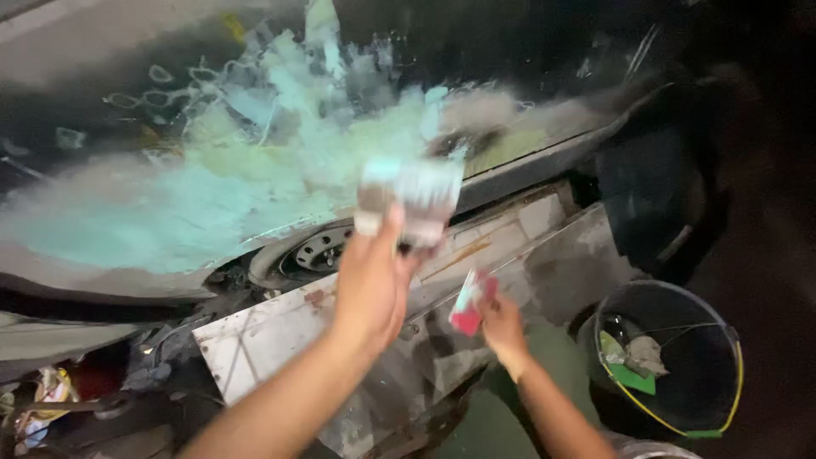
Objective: The person applies a light blue body filler to the lower side panel of a car using a red spreader. They repeatedly transfer the filler from a metal putty knife to the spreader and smooth it onto the vehicle's surface.
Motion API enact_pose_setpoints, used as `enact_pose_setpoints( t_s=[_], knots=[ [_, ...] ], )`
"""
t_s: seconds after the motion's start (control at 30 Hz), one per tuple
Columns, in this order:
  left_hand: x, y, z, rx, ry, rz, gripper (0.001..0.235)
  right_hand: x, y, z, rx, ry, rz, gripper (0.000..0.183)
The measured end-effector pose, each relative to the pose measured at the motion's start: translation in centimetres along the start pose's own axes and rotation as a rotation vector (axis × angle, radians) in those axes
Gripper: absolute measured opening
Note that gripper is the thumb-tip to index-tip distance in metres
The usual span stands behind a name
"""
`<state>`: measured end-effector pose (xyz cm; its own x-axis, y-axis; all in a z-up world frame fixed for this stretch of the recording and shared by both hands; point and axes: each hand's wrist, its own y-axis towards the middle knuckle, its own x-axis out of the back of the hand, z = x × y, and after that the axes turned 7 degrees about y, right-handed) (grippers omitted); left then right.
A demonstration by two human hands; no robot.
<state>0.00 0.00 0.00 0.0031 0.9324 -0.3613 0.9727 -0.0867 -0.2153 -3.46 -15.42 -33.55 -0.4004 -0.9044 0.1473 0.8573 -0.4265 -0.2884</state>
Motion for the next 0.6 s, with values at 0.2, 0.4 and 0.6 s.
enact_pose_setpoints(
  t_s=[0.2, 0.4, 0.6],
  knots=[
    [10.5, 3.9, 11.5, 0.158, 0.132, -0.113, 0.064, -2.9, 5.8, 16.0, 0.0, 0.462, -0.244, 0.017],
    [10.4, 10.3, 12.1, 0.184, -0.25, -0.259, 0.079, -6.6, 14.5, 24.2, 0.031, 0.733, -0.235, 0.026],
    [9.9, 11.7, 11.0, 0.132, -0.343, -0.263, 0.075, -5.7, 15.6, 33.9, 0.319, 0.842, -0.218, 0.021]
  ],
)
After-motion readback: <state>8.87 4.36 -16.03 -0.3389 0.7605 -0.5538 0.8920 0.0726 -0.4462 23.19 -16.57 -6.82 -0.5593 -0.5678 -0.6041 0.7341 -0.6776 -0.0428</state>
